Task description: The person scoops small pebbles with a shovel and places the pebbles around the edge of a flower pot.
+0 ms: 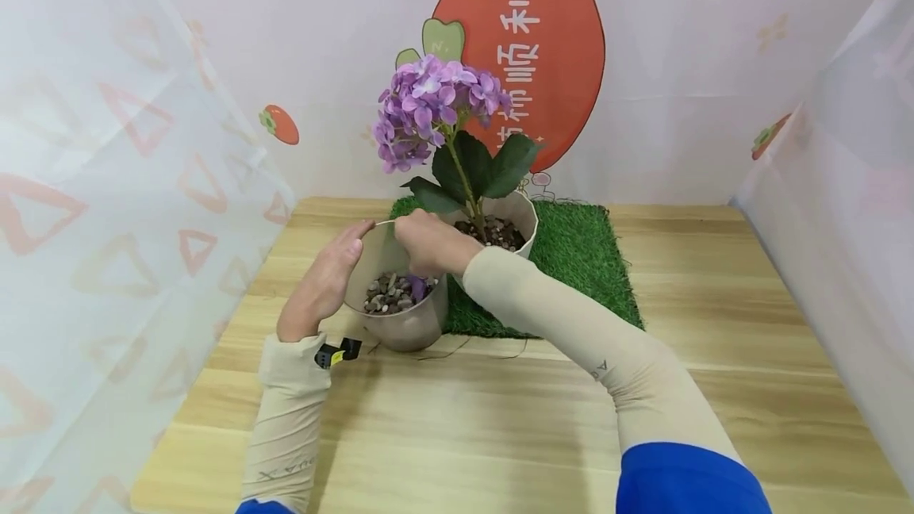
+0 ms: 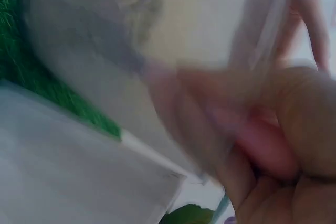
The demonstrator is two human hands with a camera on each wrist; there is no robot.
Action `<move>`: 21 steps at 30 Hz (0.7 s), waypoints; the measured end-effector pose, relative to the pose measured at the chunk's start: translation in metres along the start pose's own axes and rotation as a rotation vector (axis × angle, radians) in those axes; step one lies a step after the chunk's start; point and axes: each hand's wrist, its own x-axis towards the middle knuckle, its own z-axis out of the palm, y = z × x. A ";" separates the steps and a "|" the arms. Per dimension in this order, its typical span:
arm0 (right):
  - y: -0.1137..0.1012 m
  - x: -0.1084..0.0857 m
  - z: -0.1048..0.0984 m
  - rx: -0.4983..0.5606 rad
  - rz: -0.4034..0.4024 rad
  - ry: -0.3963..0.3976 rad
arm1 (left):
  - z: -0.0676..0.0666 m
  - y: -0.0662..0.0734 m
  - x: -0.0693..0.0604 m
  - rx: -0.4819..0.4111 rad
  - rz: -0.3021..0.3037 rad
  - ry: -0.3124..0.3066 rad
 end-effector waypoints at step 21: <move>0.013 -0.009 0.018 0.226 -0.156 0.150 | 0.000 -0.002 0.001 -0.005 -0.010 -0.002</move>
